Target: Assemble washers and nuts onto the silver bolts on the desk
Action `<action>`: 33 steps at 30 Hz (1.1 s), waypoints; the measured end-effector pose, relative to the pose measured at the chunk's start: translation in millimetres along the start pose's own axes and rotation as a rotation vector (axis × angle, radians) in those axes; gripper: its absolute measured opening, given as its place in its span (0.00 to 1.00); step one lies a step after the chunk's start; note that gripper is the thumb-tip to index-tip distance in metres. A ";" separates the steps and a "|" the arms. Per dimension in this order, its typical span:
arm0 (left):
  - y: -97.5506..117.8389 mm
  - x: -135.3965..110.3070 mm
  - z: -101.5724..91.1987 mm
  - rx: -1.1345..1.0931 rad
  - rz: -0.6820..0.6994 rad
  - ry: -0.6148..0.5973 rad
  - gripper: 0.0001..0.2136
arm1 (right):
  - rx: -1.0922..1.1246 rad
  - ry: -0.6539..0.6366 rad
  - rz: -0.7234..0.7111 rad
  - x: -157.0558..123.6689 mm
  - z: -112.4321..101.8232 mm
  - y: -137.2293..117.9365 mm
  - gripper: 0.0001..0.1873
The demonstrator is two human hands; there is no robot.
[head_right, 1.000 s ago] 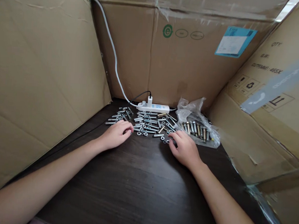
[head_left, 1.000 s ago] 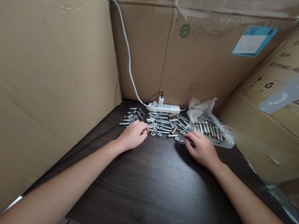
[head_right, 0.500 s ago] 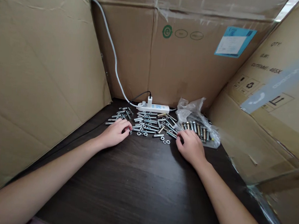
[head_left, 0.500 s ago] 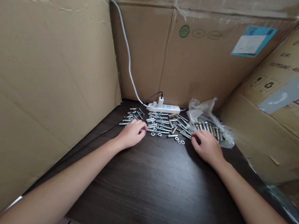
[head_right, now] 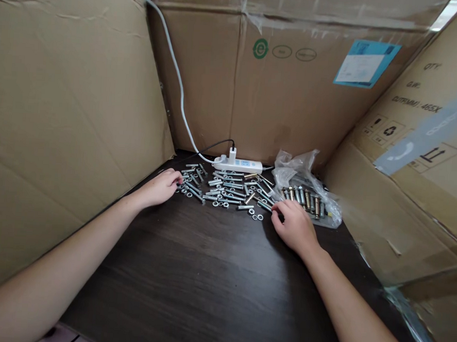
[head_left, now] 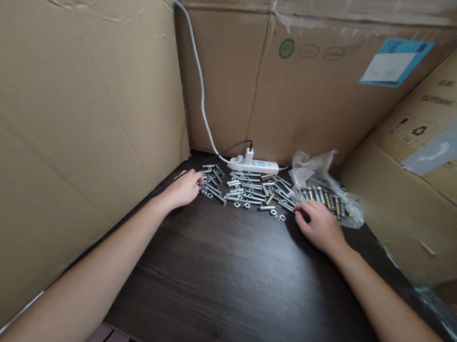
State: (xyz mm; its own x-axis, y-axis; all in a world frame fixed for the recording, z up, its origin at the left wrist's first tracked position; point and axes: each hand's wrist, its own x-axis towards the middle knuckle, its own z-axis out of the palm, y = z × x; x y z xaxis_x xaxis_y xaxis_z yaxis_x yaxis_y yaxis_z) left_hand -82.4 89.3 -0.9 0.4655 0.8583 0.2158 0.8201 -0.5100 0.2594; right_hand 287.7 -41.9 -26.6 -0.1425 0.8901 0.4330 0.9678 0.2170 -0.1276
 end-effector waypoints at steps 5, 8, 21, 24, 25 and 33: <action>-10.8 0.8 -1.9 0.046 -0.053 -0.048 0.09 | 0.013 0.012 -0.009 -0.4 0.3 -0.7 0.08; -10.2 -1.9 -3.9 0.084 -0.062 -0.085 0.08 | 0.019 0.020 -0.011 -0.7 0.4 -1.4 0.08; 1.7 -6.2 -9.1 0.146 -0.035 -0.239 0.07 | 0.044 0.014 -0.016 -1.5 3.4 2.4 0.07; 4.2 -6.5 -9.2 0.135 -0.018 -0.246 0.07 | 0.044 0.009 -0.013 -1.6 2.8 1.3 0.07; 4.7 -6.5 -8.9 0.129 -0.012 -0.248 0.07 | 0.043 0.007 -0.013 -1.5 2.5 0.9 0.07; 8.5 -9.2 -6.6 0.042 0.052 -0.275 0.15 | 0.046 0.011 -0.014 -1.5 3.1 1.9 0.08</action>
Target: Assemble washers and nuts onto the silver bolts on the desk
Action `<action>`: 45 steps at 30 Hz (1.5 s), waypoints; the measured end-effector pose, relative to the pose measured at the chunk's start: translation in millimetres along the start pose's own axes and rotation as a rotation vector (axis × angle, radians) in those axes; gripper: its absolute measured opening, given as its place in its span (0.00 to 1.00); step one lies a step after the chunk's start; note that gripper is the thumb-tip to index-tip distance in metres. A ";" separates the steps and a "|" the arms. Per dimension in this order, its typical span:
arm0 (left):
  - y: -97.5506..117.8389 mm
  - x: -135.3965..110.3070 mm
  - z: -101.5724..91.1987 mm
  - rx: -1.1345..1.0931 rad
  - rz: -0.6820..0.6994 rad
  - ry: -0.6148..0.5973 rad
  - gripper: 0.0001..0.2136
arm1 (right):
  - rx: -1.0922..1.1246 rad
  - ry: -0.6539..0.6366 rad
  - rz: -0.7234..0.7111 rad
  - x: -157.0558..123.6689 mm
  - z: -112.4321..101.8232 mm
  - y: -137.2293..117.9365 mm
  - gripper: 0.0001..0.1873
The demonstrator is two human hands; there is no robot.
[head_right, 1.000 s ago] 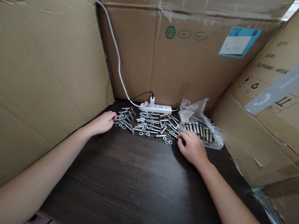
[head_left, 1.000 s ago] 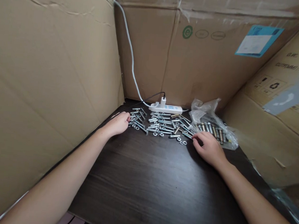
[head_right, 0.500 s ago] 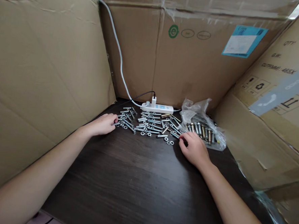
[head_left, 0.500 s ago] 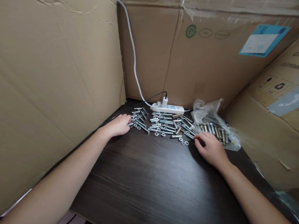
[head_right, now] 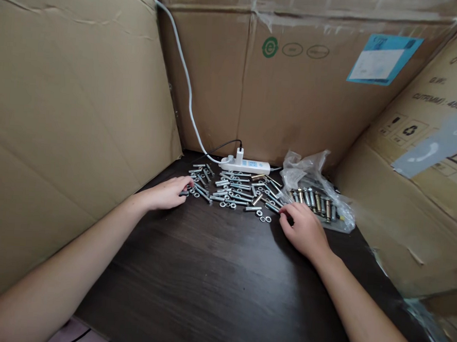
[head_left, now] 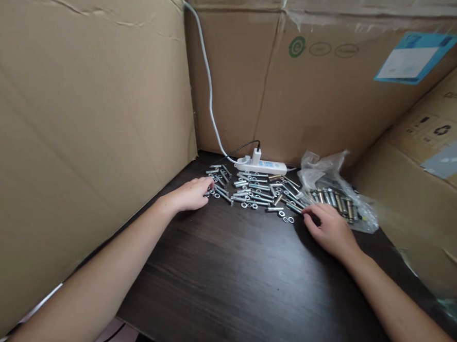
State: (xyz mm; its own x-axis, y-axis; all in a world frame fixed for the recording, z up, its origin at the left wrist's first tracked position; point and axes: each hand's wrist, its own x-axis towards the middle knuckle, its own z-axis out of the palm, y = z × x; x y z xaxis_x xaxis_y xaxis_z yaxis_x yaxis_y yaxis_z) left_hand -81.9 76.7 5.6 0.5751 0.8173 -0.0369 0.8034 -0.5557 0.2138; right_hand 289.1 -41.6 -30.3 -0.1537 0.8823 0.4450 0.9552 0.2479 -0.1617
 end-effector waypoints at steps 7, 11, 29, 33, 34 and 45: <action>6.9 -4.0 -0.2 -0.058 0.058 -0.007 0.19 | -0.009 0.007 -0.005 -0.1 -0.7 -2.0 0.08; 8.7 -3.1 2.4 -0.094 0.068 -0.012 0.22 | -0.010 0.006 -0.007 -0.1 -1.1 -2.6 0.09; 11.1 -2.8 3.1 -0.146 0.072 -0.078 0.18 | 0.006 0.001 -0.005 0.0 -1.9 -4.0 0.08; 19.5 -5.6 -0.2 -0.186 0.089 -0.134 0.17 | 0.013 -0.002 -0.014 -0.4 -0.6 -2.2 0.08; 22.4 -6.4 -0.5 -0.194 0.098 -0.138 0.17 | 0.013 -0.006 -0.013 -0.5 -0.5 -1.3 0.08; 76.3 -19.2 21.3 -0.315 0.322 -0.085 0.14 | 0.073 -0.025 -0.127 0.9 -10.2 -68.9 0.08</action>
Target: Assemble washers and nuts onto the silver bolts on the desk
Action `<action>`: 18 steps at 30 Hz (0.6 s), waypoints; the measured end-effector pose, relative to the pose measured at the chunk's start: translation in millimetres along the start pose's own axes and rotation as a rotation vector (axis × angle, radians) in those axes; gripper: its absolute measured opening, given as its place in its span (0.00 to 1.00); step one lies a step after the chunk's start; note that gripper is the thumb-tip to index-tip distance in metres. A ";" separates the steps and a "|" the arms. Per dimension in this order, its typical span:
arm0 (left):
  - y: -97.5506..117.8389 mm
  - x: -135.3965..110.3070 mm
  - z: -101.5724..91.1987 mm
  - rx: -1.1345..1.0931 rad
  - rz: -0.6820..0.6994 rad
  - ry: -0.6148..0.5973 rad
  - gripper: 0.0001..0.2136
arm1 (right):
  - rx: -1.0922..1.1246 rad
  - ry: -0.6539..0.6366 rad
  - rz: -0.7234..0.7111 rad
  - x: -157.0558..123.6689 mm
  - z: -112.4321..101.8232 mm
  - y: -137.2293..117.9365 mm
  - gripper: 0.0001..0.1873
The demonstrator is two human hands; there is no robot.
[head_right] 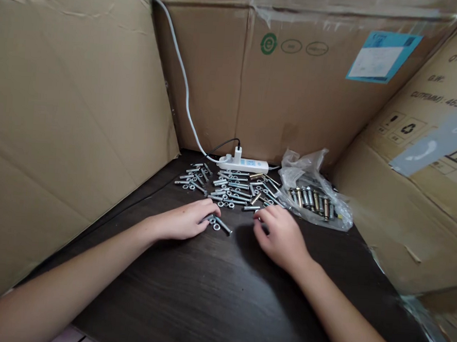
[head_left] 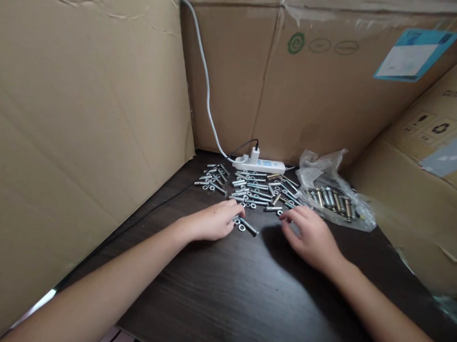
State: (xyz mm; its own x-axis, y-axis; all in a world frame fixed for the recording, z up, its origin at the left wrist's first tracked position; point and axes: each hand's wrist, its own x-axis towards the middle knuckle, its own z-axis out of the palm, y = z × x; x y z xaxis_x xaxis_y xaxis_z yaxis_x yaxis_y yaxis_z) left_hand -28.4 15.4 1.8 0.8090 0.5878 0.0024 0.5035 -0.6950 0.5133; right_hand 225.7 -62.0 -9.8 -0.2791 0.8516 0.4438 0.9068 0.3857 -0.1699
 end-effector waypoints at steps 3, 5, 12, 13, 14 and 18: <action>6.5 0.7 3.7 -0.026 0.051 -0.002 0.13 | -0.004 -0.080 -0.029 -1.2 6.3 -34.4 0.08; 4.7 1.1 -1.3 -0.034 0.040 0.010 0.13 | -0.019 -0.108 -0.021 -3.2 10.8 -44.5 0.09; -15.4 -3.0 -30.4 -0.066 -0.229 -0.100 0.11 | -0.064 -0.187 0.014 -5.5 16.4 -33.0 0.06; -15.4 -4.3 -31.4 -0.055 -0.240 -0.136 0.12 | -0.074 -0.187 0.018 -5.3 16.7 -31.7 0.06; -14.4 -5.4 -31.4 -0.045 -0.239 -0.161 0.14 | -0.083 -0.184 0.024 -5.1 17.1 -30.9 0.06; -4.8 -7.3 -26.6 -0.002 -0.212 -0.166 0.16 | -0.085 -0.162 0.049 -5.2 20.0 -27.5 0.07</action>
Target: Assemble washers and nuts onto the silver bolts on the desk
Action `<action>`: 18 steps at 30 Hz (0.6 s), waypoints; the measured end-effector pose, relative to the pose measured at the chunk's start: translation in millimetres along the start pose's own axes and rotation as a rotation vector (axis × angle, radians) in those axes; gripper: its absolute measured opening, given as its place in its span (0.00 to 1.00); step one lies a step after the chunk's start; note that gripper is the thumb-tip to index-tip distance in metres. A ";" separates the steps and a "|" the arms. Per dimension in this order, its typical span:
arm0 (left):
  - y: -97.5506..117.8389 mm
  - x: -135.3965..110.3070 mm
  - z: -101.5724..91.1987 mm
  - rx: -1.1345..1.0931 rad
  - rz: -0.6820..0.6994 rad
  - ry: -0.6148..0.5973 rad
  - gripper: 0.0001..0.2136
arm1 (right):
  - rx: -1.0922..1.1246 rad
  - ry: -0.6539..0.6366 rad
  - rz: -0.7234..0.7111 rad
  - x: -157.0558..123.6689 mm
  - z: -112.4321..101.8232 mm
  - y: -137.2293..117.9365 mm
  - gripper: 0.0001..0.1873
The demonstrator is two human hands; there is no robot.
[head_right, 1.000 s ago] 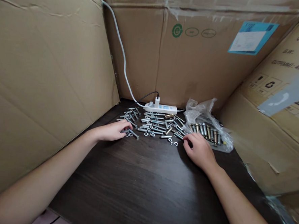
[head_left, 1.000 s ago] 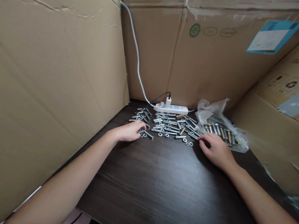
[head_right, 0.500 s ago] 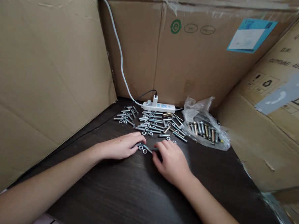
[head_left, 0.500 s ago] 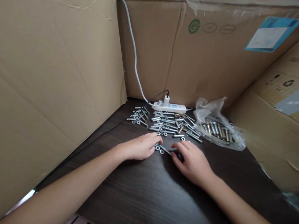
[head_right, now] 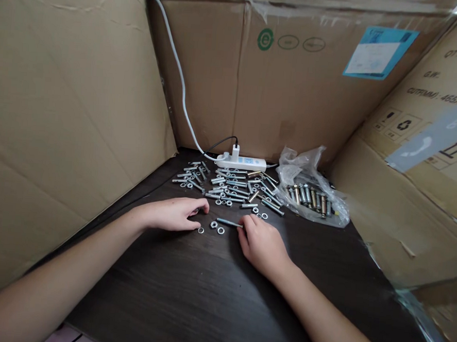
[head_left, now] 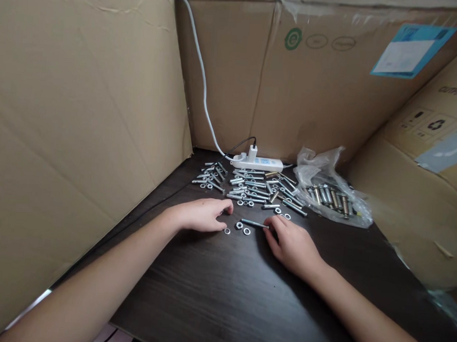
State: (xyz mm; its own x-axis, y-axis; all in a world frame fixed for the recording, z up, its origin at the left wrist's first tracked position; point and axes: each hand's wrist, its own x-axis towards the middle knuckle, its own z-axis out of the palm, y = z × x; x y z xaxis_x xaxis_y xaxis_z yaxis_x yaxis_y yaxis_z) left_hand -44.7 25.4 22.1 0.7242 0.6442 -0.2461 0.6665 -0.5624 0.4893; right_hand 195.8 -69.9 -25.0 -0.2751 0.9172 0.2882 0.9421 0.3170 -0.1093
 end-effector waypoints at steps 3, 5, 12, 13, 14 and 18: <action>7.3 0.9 5.3 0.019 0.008 0.023 0.15 | 0.035 0.029 0.019 0.2 1.8 3.7 0.07; 10.7 2.9 9.7 0.007 0.016 0.062 0.15 | 0.066 0.059 0.030 0.4 1.7 6.0 0.06; 14.9 13.4 23.9 -0.247 0.110 0.229 0.09 | 0.223 0.170 0.030 0.1 -3.0 8.4 0.06; 15.3 14.2 24.6 -0.272 0.130 0.255 0.07 | 0.241 0.176 0.028 0.0 -3.1 8.2 0.06; 15.8 14.8 24.8 -0.289 0.151 0.279 0.06 | 0.256 0.181 0.029 -0.2 -3.1 8.0 0.06; 18.3 14.4 24.5 -0.327 0.218 0.328 0.05 | 0.298 0.205 0.039 -0.4 -2.1 7.6 0.06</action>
State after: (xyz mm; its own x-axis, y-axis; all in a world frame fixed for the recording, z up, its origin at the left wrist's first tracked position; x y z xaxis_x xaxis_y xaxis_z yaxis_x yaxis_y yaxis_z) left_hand -17.7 11.7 7.1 0.7116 0.6883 0.1409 0.3782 -0.5442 0.7489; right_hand 203.5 -68.4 -23.9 -0.1675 0.8721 0.4598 0.8456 0.3669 -0.3877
